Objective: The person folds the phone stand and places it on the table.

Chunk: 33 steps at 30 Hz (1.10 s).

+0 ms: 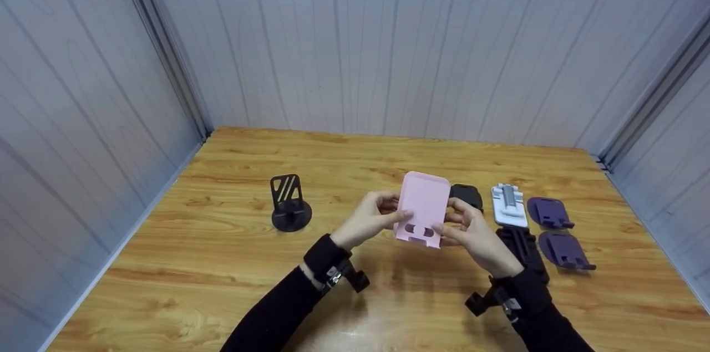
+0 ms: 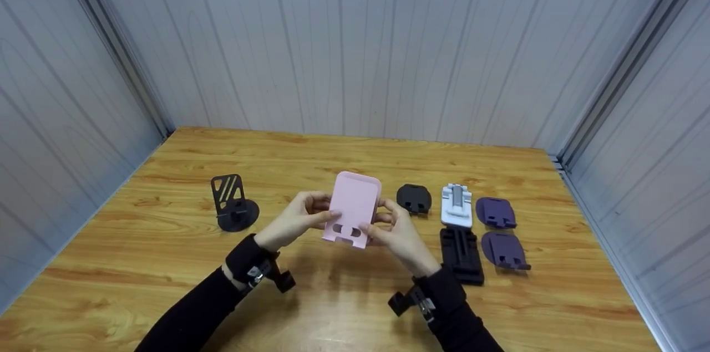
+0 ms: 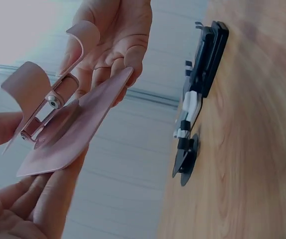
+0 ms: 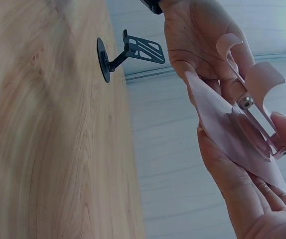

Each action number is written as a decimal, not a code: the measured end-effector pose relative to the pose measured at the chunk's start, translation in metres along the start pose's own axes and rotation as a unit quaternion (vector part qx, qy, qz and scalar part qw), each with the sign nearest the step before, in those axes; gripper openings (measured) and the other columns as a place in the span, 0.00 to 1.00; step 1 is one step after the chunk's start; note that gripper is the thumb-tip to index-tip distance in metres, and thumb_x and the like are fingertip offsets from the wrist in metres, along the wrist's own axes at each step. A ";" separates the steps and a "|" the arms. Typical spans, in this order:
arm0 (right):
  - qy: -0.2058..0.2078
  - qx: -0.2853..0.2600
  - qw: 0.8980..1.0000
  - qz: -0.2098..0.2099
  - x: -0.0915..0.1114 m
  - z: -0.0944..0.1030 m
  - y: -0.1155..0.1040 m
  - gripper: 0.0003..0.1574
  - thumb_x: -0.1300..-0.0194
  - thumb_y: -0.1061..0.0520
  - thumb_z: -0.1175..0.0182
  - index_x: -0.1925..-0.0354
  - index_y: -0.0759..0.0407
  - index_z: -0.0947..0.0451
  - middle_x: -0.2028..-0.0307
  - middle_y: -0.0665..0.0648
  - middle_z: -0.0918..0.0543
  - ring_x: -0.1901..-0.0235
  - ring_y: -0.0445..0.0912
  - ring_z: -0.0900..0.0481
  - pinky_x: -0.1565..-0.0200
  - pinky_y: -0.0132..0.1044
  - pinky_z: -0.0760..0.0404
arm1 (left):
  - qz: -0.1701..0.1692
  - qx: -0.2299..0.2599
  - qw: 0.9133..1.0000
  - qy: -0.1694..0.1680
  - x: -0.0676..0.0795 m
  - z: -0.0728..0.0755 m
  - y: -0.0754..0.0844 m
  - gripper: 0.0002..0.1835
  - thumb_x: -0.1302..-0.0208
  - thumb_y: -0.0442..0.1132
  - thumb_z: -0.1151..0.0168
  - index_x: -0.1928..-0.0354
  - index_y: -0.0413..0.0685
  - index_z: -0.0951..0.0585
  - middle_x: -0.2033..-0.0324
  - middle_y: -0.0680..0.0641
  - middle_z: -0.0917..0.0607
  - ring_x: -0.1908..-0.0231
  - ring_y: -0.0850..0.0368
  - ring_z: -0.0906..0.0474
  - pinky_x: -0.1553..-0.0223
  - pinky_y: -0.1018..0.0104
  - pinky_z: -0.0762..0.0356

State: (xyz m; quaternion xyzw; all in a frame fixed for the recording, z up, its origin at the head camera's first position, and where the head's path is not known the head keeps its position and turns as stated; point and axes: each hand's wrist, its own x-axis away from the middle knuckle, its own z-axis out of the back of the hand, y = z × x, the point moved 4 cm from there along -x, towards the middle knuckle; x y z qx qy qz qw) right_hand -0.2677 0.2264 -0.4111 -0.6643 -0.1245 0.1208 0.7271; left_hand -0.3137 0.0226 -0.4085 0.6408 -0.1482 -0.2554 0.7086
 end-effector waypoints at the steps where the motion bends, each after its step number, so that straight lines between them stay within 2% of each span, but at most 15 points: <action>1: -0.002 0.001 1.000 0.002 0.000 0.000 0.000 0.38 0.27 0.59 0.38 0.30 0.73 0.44 0.51 0.51 0.14 0.54 0.42 0.11 0.54 0.37 0.10 | -0.003 0.002 1.000 0.002 0.000 -0.001 -0.001 0.22 0.31 0.34 0.36 0.39 0.29 0.22 0.50 0.28 0.13 0.62 0.63 0.14 0.58 0.66 0.10; 8: -0.015 0.004 1.000 0.011 0.001 0.002 -0.001 0.38 0.28 0.62 0.38 0.30 0.75 0.44 0.53 0.50 0.13 0.54 0.41 0.11 0.54 0.38 0.09 | -0.012 -0.001 1.000 0.019 0.000 -0.004 -0.002 0.20 0.33 0.33 0.34 0.42 0.27 0.20 0.55 0.29 0.13 0.66 0.67 0.16 0.61 0.71 0.12; 12: -0.019 0.004 1.000 0.006 0.001 0.003 0.000 0.39 0.28 0.61 0.38 0.29 0.74 0.44 0.52 0.50 0.13 0.53 0.41 0.11 0.54 0.37 0.10 | 0.003 0.024 1.000 0.016 0.000 -0.006 -0.007 0.20 0.33 0.32 0.35 0.43 0.28 0.21 0.60 0.39 0.11 0.68 0.67 0.17 0.64 0.74 0.14; 15: -0.022 0.001 1.000 0.000 0.002 0.003 0.003 0.39 0.28 0.61 0.38 0.30 0.75 0.44 0.52 0.49 0.13 0.54 0.41 0.11 0.55 0.37 0.10 | 0.020 0.025 0.999 0.006 0.000 -0.006 -0.011 0.21 0.33 0.33 0.35 0.41 0.29 0.21 0.58 0.38 0.12 0.65 0.67 0.17 0.62 0.72 0.13; 19: -0.024 0.000 1.000 -0.015 0.004 0.006 0.008 0.40 0.28 0.60 0.39 0.29 0.76 0.45 0.53 0.49 0.13 0.55 0.42 0.11 0.55 0.38 0.10 | 0.024 -0.029 0.999 -0.010 0.001 -0.006 -0.010 0.27 0.28 0.40 0.39 0.32 0.33 0.27 0.42 0.32 0.16 0.49 0.52 0.14 0.45 0.62 0.13; 21: -0.027 0.002 0.999 -0.026 0.006 0.009 0.011 0.42 0.27 0.59 0.39 0.28 0.77 0.48 0.53 0.50 0.13 0.55 0.42 0.11 0.54 0.38 0.10 | 0.017 -0.060 0.998 -0.015 0.002 -0.006 -0.007 0.31 0.24 0.44 0.43 0.26 0.35 0.33 0.35 0.33 0.21 0.37 0.45 0.19 0.35 0.56 0.19; 23: -0.029 0.004 0.999 -0.039 0.009 0.012 0.014 0.44 0.27 0.59 0.39 0.27 0.78 0.50 0.53 0.51 0.13 0.56 0.42 0.11 0.54 0.37 0.10 | 0.005 -0.095 0.995 -0.015 0.003 -0.006 -0.003 0.33 0.21 0.47 0.49 0.23 0.37 0.38 0.30 0.34 0.25 0.30 0.41 0.26 0.28 0.52 0.27; 28: -0.034 0.004 0.997 -0.063 0.019 0.021 0.022 0.46 0.26 0.58 0.40 0.25 0.78 0.52 0.56 0.48 0.12 0.57 0.40 0.11 0.54 0.35 0.11 | -0.014 -0.167 0.986 -0.014 0.006 -0.002 0.004 0.37 0.20 0.57 0.54 0.19 0.44 0.45 0.24 0.38 0.33 0.25 0.40 0.34 0.23 0.45 0.35; 33: -0.029 0.025 0.996 -0.080 0.029 0.033 0.031 0.48 0.25 0.56 0.41 0.24 0.78 0.54 0.57 0.45 0.12 0.59 0.38 0.12 0.57 0.32 0.12 | -0.024 -0.206 0.978 -0.009 0.010 0.004 0.003 0.43 0.23 0.64 0.54 0.18 0.48 0.50 0.21 0.39 0.39 0.21 0.41 0.43 0.20 0.42 0.43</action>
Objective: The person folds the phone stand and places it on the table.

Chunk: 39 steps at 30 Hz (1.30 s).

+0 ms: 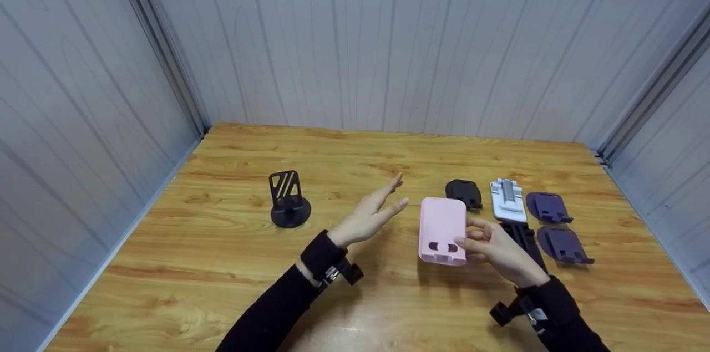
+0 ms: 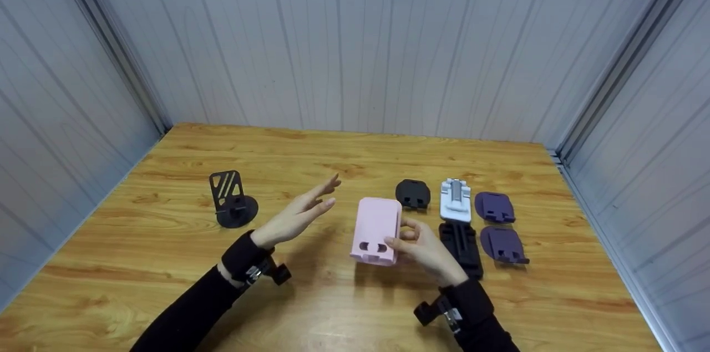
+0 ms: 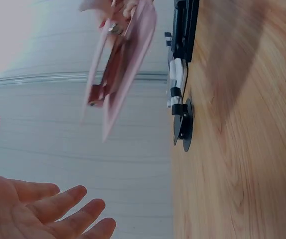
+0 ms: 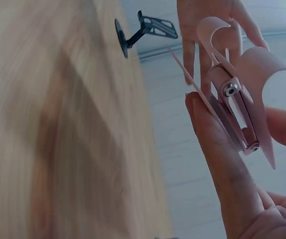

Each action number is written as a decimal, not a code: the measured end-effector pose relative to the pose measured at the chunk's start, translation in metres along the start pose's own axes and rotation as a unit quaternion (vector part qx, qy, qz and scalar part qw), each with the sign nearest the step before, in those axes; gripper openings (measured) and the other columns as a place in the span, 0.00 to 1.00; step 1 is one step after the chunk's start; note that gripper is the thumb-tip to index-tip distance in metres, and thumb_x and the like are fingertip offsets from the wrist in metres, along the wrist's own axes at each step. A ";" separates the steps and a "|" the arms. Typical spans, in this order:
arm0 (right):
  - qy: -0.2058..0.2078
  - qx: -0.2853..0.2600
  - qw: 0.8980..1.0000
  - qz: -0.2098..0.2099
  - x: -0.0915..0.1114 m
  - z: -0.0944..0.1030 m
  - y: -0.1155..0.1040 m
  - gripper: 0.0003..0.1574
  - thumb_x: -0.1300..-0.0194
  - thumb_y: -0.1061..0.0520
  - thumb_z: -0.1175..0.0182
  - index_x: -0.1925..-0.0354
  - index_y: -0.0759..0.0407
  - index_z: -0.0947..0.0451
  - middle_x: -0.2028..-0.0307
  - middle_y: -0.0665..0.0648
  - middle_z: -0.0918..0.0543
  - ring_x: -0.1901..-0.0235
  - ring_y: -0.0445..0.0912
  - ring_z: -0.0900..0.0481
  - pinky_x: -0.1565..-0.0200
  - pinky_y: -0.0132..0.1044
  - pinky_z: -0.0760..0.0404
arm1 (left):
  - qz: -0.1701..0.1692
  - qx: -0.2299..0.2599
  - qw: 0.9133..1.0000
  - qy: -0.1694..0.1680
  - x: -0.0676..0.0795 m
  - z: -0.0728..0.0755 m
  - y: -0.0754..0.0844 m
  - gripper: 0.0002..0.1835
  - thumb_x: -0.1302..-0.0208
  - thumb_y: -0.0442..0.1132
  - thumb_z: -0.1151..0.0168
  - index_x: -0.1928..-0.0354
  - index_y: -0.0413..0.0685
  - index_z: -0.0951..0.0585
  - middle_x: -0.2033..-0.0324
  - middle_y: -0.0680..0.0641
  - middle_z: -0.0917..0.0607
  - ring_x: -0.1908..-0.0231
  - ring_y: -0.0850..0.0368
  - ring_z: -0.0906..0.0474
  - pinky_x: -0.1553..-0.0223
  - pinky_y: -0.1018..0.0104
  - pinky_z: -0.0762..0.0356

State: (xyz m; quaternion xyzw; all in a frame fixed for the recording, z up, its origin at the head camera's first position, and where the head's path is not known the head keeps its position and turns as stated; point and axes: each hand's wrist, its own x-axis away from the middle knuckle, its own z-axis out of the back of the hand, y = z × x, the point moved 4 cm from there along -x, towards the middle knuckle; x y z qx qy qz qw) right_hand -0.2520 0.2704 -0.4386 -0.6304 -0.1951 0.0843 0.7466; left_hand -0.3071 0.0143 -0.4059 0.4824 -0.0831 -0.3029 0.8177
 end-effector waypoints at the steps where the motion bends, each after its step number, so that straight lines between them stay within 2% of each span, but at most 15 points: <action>1: 0.004 0.009 1.000 -0.004 0.001 0.003 0.002 0.48 0.25 0.55 0.41 0.24 0.78 0.53 0.57 0.45 0.12 0.59 0.37 0.12 0.58 0.31 0.13 | -0.001 -0.005 1.000 0.000 0.001 0.001 -0.001 0.43 0.23 0.65 0.55 0.18 0.48 0.51 0.21 0.39 0.40 0.20 0.41 0.44 0.20 0.42 0.44; 6: 0.019 0.049 0.998 -0.024 0.003 0.017 0.012 0.46 0.25 0.53 0.41 0.26 0.80 0.49 0.54 0.50 0.12 0.58 0.35 0.14 0.60 0.30 0.14 | -0.001 -0.020 1.000 -0.002 0.006 0.004 -0.006 0.43 0.22 0.64 0.56 0.18 0.48 0.52 0.20 0.40 0.41 0.19 0.42 0.47 0.19 0.41 0.48; 10: 0.014 0.055 0.998 -0.026 0.003 0.024 0.017 0.44 0.25 0.54 0.42 0.27 0.82 0.47 0.53 0.53 0.11 0.57 0.34 0.14 0.58 0.30 0.14 | 0.002 -0.024 1.000 -0.004 0.009 0.007 -0.009 0.42 0.21 0.63 0.56 0.17 0.48 0.52 0.20 0.40 0.41 0.19 0.40 0.48 0.19 0.37 0.51; 16: 0.007 0.051 0.998 -0.023 0.003 0.031 0.021 0.41 0.25 0.55 0.42 0.30 0.84 0.43 0.61 0.46 0.10 0.61 0.33 0.14 0.62 0.28 0.14 | 0.020 -0.020 1.000 -0.001 0.016 0.013 -0.017 0.40 0.21 0.60 0.55 0.17 0.51 0.52 0.19 0.40 0.43 0.19 0.39 0.48 0.19 0.37 0.51; 21: 0.009 0.048 0.998 -0.044 0.003 0.037 0.026 0.45 0.24 0.54 0.43 0.29 0.86 0.49 0.60 0.45 0.10 0.62 0.33 0.13 0.61 0.30 0.12 | 0.039 -0.027 0.999 0.002 0.024 0.018 -0.026 0.39 0.20 0.56 0.53 0.18 0.48 0.52 0.19 0.39 0.44 0.19 0.39 0.48 0.19 0.39 0.51; 28: -0.004 0.033 0.996 -0.084 0.004 0.045 0.031 0.54 0.23 0.54 0.45 0.27 0.89 0.65 0.60 0.45 0.13 0.62 0.33 0.14 0.60 0.29 0.12 | 0.056 -0.026 0.998 0.007 0.030 0.024 -0.033 0.38 0.20 0.53 0.53 0.18 0.45 0.51 0.19 0.38 0.46 0.19 0.38 0.50 0.18 0.39 0.53; 32: -0.001 0.040 0.995 -0.090 0.004 0.049 0.032 0.53 0.22 0.54 0.45 0.27 0.88 0.64 0.59 0.46 0.13 0.62 0.34 0.14 0.59 0.30 0.12 | 0.050 -0.030 0.998 0.011 0.030 0.025 -0.032 0.37 0.19 0.53 0.54 0.18 0.44 0.51 0.19 0.38 0.46 0.19 0.37 0.50 0.18 0.40 0.54; 37: 0.018 0.069 0.993 -0.091 0.006 0.052 0.029 0.54 0.23 0.52 0.44 0.25 0.84 0.64 0.49 0.58 0.13 0.57 0.34 0.15 0.58 0.33 0.11 | 0.050 -0.034 0.998 0.012 0.031 0.025 -0.033 0.36 0.19 0.52 0.55 0.18 0.45 0.50 0.19 0.38 0.44 0.19 0.38 0.49 0.18 0.40 0.52; 39: 0.022 0.080 0.993 -0.090 0.007 0.051 0.027 0.55 0.23 0.52 0.43 0.23 0.82 0.64 0.48 0.59 0.14 0.57 0.34 0.15 0.57 0.34 0.11 | 0.049 -0.037 0.998 0.014 0.032 0.025 -0.033 0.36 0.19 0.52 0.55 0.18 0.44 0.49 0.20 0.37 0.43 0.19 0.38 0.49 0.19 0.40 0.51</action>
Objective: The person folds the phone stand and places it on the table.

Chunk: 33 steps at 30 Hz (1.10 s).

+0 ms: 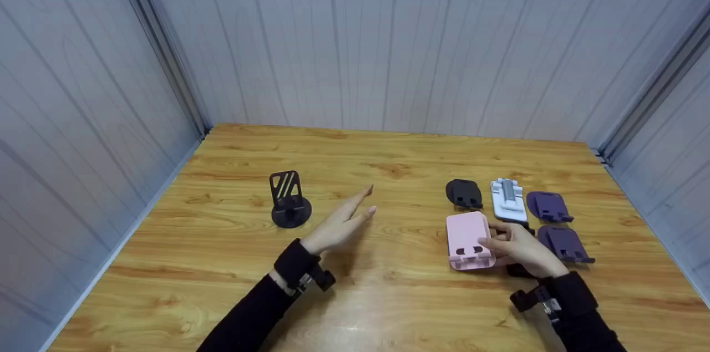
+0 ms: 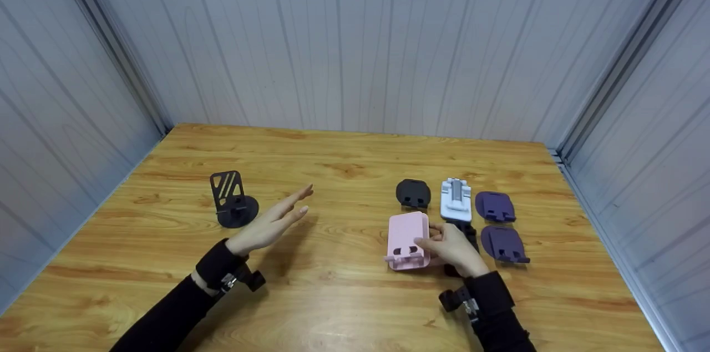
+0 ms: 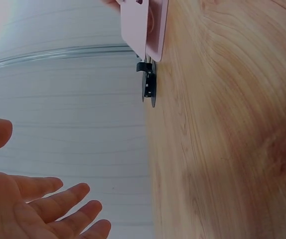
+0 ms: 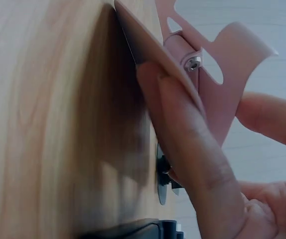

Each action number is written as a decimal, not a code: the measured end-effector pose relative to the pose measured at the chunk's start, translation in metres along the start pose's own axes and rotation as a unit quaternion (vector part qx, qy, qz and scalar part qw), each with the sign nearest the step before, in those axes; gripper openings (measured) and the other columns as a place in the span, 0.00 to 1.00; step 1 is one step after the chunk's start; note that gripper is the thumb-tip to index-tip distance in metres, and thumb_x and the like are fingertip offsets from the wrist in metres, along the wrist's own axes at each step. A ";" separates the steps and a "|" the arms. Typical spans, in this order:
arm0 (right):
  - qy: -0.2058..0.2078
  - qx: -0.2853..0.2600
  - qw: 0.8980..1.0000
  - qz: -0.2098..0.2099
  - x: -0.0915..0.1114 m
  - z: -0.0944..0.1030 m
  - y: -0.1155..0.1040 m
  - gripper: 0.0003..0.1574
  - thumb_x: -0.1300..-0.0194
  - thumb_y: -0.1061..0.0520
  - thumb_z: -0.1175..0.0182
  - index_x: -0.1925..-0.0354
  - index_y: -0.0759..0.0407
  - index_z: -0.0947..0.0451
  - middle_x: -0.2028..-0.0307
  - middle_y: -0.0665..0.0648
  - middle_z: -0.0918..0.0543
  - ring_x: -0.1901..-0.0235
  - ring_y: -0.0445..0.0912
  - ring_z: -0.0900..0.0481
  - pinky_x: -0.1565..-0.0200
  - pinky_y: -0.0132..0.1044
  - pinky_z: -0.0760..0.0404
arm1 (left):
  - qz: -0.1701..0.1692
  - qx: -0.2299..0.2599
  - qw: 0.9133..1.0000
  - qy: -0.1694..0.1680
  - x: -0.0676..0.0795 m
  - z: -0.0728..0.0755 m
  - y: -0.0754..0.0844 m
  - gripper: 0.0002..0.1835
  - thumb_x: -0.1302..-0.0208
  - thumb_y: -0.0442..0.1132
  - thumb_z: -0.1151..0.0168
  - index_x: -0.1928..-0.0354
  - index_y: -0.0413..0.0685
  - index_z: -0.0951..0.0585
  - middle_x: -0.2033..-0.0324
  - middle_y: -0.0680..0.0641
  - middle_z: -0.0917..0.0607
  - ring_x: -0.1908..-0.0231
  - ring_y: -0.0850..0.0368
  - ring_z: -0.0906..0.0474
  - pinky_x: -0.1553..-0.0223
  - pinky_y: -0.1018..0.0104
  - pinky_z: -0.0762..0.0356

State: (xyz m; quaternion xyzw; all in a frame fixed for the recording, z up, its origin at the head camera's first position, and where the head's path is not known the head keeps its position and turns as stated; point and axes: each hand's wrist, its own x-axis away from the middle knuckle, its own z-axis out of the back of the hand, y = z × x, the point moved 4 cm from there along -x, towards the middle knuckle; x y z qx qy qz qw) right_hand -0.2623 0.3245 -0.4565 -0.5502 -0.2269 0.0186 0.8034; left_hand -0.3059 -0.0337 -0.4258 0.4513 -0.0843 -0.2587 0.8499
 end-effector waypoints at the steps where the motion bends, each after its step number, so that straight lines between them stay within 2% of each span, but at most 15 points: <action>1: 0.000 0.006 1.000 0.003 0.001 0.000 -0.001 0.54 0.23 0.52 0.44 0.23 0.80 0.65 0.48 0.59 0.14 0.57 0.35 0.15 0.57 0.34 0.11 | 0.001 -0.001 1.000 0.000 0.000 0.000 0.000 0.36 0.19 0.52 0.55 0.18 0.44 0.49 0.20 0.37 0.43 0.19 0.38 0.48 0.19 0.40 0.51; 4: 0.009 0.028 1.000 0.005 0.004 -0.001 -0.005 0.53 0.22 0.51 0.45 0.22 0.77 0.65 0.53 0.57 0.14 0.60 0.36 0.15 0.56 0.35 0.10 | 0.000 -0.002 1.000 0.001 0.000 0.000 0.001 0.36 0.19 0.52 0.55 0.18 0.43 0.49 0.20 0.37 0.43 0.19 0.38 0.48 0.18 0.40 0.51; 7: 0.026 0.062 0.998 0.007 0.007 -0.001 -0.006 0.52 0.20 0.49 0.48 0.21 0.76 0.64 0.54 0.64 0.15 0.60 0.40 0.14 0.54 0.38 0.10 | 0.000 0.000 1.000 0.002 0.000 0.000 0.001 0.36 0.18 0.51 0.55 0.19 0.43 0.48 0.20 0.37 0.43 0.19 0.37 0.49 0.18 0.40 0.53; 13: 0.078 0.115 0.990 -0.009 0.009 0.001 -0.008 0.52 0.19 0.43 0.52 0.21 0.74 0.65 0.48 0.75 0.18 0.59 0.46 0.12 0.57 0.40 0.09 | 0.004 0.000 1.000 0.000 0.000 0.000 0.001 0.35 0.18 0.51 0.55 0.19 0.43 0.48 0.20 0.37 0.43 0.20 0.37 0.49 0.19 0.39 0.52; 16: 0.087 0.124 0.988 -0.013 0.009 0.001 -0.011 0.52 0.18 0.42 0.55 0.20 0.73 0.66 0.45 0.79 0.20 0.61 0.49 0.11 0.58 0.41 0.09 | 0.005 -0.001 1.000 -0.001 0.000 -0.001 0.000 0.36 0.18 0.52 0.55 0.19 0.43 0.48 0.20 0.37 0.43 0.20 0.37 0.48 0.19 0.39 0.52; 21: 0.087 0.152 0.985 0.007 0.013 0.000 -0.019 0.49 0.17 0.46 0.55 0.21 0.75 0.65 0.53 0.75 0.15 0.60 0.51 0.10 0.58 0.40 0.10 | 0.005 0.000 1.000 -0.003 -0.002 -0.002 -0.001 0.35 0.18 0.51 0.56 0.19 0.42 0.48 0.20 0.36 0.42 0.20 0.37 0.49 0.18 0.41 0.52; 23: 0.092 0.178 0.980 0.016 0.015 -0.001 -0.023 0.47 0.17 0.47 0.55 0.21 0.75 0.62 0.58 0.71 0.14 0.61 0.51 0.12 0.57 0.40 0.12 | 0.005 0.001 1.000 -0.004 -0.002 -0.002 -0.001 0.35 0.18 0.51 0.56 0.19 0.41 0.48 0.20 0.36 0.42 0.19 0.37 0.49 0.18 0.41 0.52; 24: 0.094 0.192 0.977 0.023 0.015 -0.002 -0.025 0.47 0.17 0.47 0.55 0.21 0.76 0.61 0.57 0.72 0.14 0.59 0.53 0.12 0.57 0.41 0.12 | 0.005 0.001 1.000 -0.004 -0.002 -0.002 -0.001 0.36 0.18 0.52 0.56 0.19 0.41 0.48 0.20 0.36 0.43 0.19 0.37 0.49 0.18 0.40 0.52; 26: 0.104 0.225 0.968 0.038 0.017 -0.004 -0.029 0.46 0.17 0.46 0.54 0.22 0.76 0.57 0.52 0.74 0.14 0.56 0.57 0.13 0.56 0.44 0.13 | 0.006 0.002 1.000 -0.005 -0.001 -0.002 -0.001 0.36 0.18 0.52 0.56 0.19 0.42 0.48 0.20 0.36 0.42 0.19 0.37 0.49 0.18 0.40 0.52; 30: 0.123 0.278 0.950 0.066 0.023 -0.010 -0.037 0.45 0.18 0.43 0.54 0.22 0.73 0.50 0.39 0.78 0.21 0.42 0.67 0.18 0.46 0.56 0.16 | 0.008 0.003 1.000 -0.004 -0.001 -0.001 -0.001 0.36 0.18 0.53 0.55 0.19 0.44 0.48 0.21 0.36 0.41 0.20 0.37 0.48 0.19 0.39 0.51; 33: 0.137 0.304 0.938 0.090 0.027 -0.017 -0.043 0.43 0.18 0.44 0.52 0.22 0.70 0.47 0.36 0.78 0.24 0.37 0.70 0.23 0.39 0.62 0.21 | 0.007 -0.003 1.000 -0.003 0.000 -0.001 0.000 0.36 0.18 0.53 0.55 0.18 0.45 0.48 0.20 0.36 0.42 0.20 0.36 0.48 0.19 0.37 0.52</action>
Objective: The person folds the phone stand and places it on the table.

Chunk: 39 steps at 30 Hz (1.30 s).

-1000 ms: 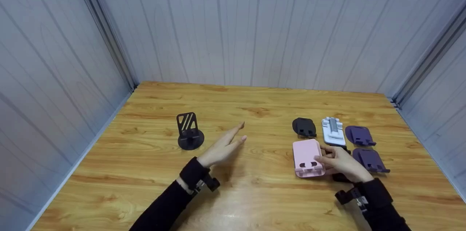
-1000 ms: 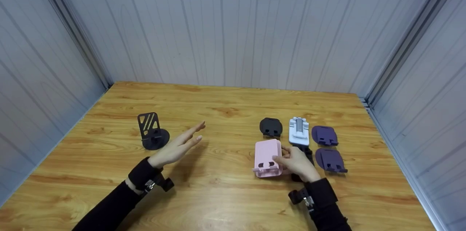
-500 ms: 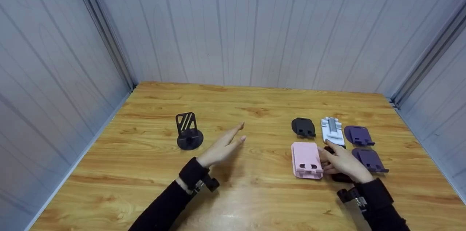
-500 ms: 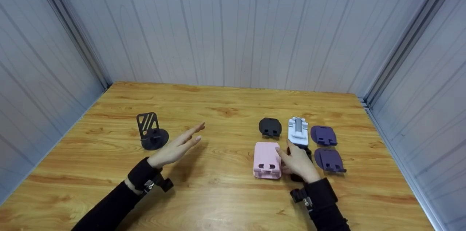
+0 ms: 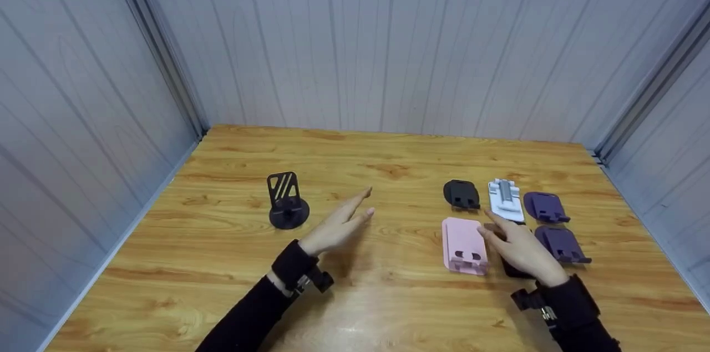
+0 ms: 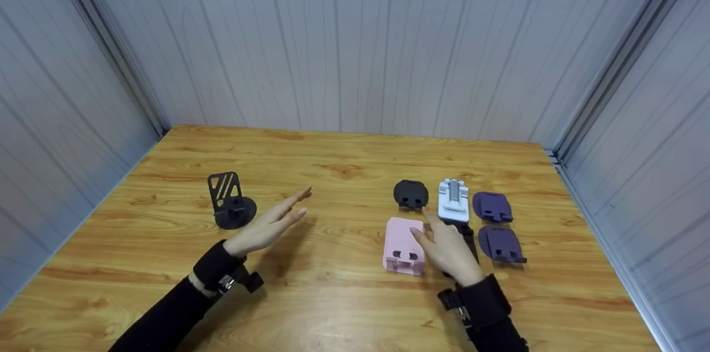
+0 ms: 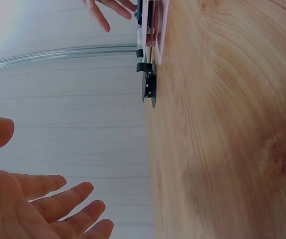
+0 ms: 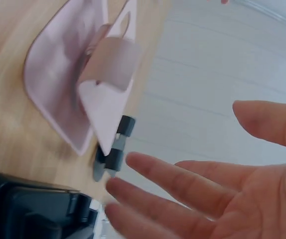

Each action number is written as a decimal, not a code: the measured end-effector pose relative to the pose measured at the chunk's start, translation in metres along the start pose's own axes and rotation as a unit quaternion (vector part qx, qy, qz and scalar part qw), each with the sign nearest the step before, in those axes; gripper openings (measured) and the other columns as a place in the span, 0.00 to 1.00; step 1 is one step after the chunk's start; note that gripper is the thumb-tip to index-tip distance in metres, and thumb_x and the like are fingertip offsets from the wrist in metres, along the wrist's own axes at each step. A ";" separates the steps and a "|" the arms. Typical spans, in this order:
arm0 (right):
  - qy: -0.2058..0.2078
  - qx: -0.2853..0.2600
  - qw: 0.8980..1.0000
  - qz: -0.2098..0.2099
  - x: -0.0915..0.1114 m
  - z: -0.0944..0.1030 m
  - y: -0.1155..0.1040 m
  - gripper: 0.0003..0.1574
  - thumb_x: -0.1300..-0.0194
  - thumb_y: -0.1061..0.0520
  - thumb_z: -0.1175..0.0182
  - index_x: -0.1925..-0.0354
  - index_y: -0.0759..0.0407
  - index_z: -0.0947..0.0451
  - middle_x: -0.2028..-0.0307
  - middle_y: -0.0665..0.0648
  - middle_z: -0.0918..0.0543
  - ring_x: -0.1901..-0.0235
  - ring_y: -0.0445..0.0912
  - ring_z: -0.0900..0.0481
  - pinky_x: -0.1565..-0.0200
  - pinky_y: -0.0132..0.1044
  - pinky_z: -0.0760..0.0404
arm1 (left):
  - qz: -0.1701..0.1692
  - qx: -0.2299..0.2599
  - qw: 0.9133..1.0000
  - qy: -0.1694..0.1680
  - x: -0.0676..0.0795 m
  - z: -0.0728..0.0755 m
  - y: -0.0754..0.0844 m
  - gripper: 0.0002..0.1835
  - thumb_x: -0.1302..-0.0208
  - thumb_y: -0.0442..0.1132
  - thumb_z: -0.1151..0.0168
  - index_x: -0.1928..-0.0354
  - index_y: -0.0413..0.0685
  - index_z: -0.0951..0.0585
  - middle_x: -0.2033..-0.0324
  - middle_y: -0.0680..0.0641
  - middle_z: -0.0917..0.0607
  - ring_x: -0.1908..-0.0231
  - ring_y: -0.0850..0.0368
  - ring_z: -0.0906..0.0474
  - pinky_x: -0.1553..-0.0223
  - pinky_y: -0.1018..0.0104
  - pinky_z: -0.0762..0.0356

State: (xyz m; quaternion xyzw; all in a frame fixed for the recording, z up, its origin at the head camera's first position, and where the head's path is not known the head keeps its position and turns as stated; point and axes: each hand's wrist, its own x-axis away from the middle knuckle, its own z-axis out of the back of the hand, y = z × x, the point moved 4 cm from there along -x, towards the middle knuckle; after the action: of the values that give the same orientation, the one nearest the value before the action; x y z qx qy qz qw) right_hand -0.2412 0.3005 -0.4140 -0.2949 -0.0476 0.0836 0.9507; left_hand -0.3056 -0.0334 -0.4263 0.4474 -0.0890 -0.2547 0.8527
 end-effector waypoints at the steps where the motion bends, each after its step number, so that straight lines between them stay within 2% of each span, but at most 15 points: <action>1: 0.010 0.011 1.000 0.009 0.001 0.000 -0.003 0.42 0.19 0.45 0.51 0.22 0.70 0.46 0.36 0.78 0.24 0.37 0.71 0.24 0.38 0.63 0.23 | 0.000 -0.005 1.000 0.000 0.000 0.000 0.001 0.36 0.19 0.53 0.55 0.18 0.45 0.48 0.20 0.36 0.43 0.20 0.35 0.49 0.19 0.37 0.52; 5: 0.047 0.058 0.997 0.036 0.004 -0.002 -0.013 0.38 0.21 0.50 0.47 0.24 0.69 0.40 0.33 0.79 0.28 0.31 0.76 0.33 0.34 0.73 0.31 | -0.009 -0.047 0.999 0.009 0.003 0.000 0.006 0.36 0.19 0.53 0.54 0.18 0.46 0.48 0.20 0.36 0.44 0.20 0.34 0.50 0.19 0.35 0.54; 8: 0.081 0.094 0.991 0.046 0.006 -0.004 -0.017 0.38 0.24 0.52 0.42 0.25 0.67 0.38 0.32 0.78 0.29 0.28 0.76 0.40 0.32 0.78 0.39 | -0.031 -0.093 0.995 0.021 0.005 -0.001 0.012 0.36 0.19 0.52 0.53 0.18 0.45 0.48 0.20 0.36 0.44 0.19 0.35 0.51 0.19 0.35 0.53; 11: 0.111 0.132 0.984 0.044 0.005 -0.006 -0.020 0.40 0.26 0.52 0.40 0.24 0.65 0.38 0.29 0.74 0.31 0.26 0.76 0.44 0.32 0.80 0.45 | -0.056 -0.144 0.988 0.032 0.007 -0.003 0.019 0.37 0.19 0.51 0.53 0.18 0.43 0.49 0.19 0.37 0.46 0.19 0.37 0.53 0.19 0.37 0.52; 13: 0.122 0.149 0.980 0.040 0.005 -0.007 -0.020 0.41 0.26 0.52 0.40 0.23 0.63 0.40 0.26 0.71 0.34 0.24 0.75 0.48 0.29 0.80 0.49 | -0.073 -0.185 0.979 0.044 0.008 -0.005 0.023 0.38 0.19 0.51 0.52 0.18 0.42 0.50 0.19 0.37 0.47 0.18 0.37 0.54 0.19 0.37 0.51; 17: 0.136 0.167 0.975 0.047 0.002 -0.010 -0.020 0.44 0.27 0.52 0.39 0.21 0.60 0.45 0.21 0.67 0.42 0.21 0.72 0.55 0.26 0.78 0.58 | -0.090 -0.280 0.953 0.080 0.011 -0.007 0.030 0.40 0.21 0.53 0.51 0.18 0.42 0.51 0.18 0.39 0.50 0.18 0.38 0.55 0.19 0.37 0.49; 22: 0.149 0.194 0.967 0.070 -0.001 -0.014 -0.019 0.45 0.29 0.49 0.38 0.22 0.60 0.42 0.21 0.68 0.42 0.21 0.72 0.51 0.26 0.79 0.55 | -0.102 -0.368 0.915 0.133 0.014 -0.007 0.032 0.41 0.23 0.55 0.48 0.19 0.43 0.47 0.18 0.40 0.47 0.18 0.39 0.52 0.19 0.40 0.50; 26: 0.137 0.197 0.968 0.072 -0.003 -0.017 -0.018 0.45 0.28 0.48 0.39 0.22 0.62 0.43 0.22 0.69 0.41 0.22 0.71 0.50 0.26 0.79 0.57 | -0.090 -0.438 0.878 0.171 0.014 -0.002 0.030 0.41 0.26 0.59 0.46 0.20 0.47 0.42 0.19 0.43 0.42 0.20 0.41 0.46 0.20 0.43 0.47; 29: 0.124 0.194 0.971 0.065 -0.004 -0.018 -0.018 0.45 0.27 0.48 0.40 0.21 0.62 0.44 0.22 0.69 0.42 0.21 0.71 0.52 0.25 0.77 0.60 | -0.075 -0.464 0.863 0.184 0.012 0.006 0.028 0.41 0.28 0.60 0.44 0.20 0.50 0.40 0.20 0.43 0.40 0.20 0.41 0.45 0.20 0.44 0.47; 32: 0.125 0.194 0.971 0.067 -0.004 -0.017 -0.017 0.45 0.28 0.49 0.39 0.21 0.62 0.43 0.22 0.69 0.42 0.21 0.71 0.51 0.25 0.78 0.60 | -0.053 -0.459 0.868 0.183 0.012 0.017 0.025 0.42 0.28 0.60 0.44 0.20 0.50 0.41 0.19 0.43 0.43 0.19 0.41 0.48 0.19 0.43 0.50; 39: 0.122 0.197 0.971 0.063 -0.004 -0.018 -0.016 0.44 0.26 0.49 0.40 0.21 0.62 0.44 0.21 0.69 0.43 0.21 0.70 0.52 0.25 0.77 0.59 | 0.003 -0.413 0.892 0.181 0.017 0.054 0.019 0.42 0.26 0.58 0.48 0.18 0.48 0.47 0.18 0.41 0.52 0.18 0.38 0.57 0.18 0.40 0.59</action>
State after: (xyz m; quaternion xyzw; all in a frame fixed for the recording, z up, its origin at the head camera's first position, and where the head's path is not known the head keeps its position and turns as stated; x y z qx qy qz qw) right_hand -0.2407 0.2768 -0.4194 -0.1117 0.1045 0.1147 0.9816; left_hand -0.3052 -0.0722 -0.3806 0.0925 0.1786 -0.1810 0.9627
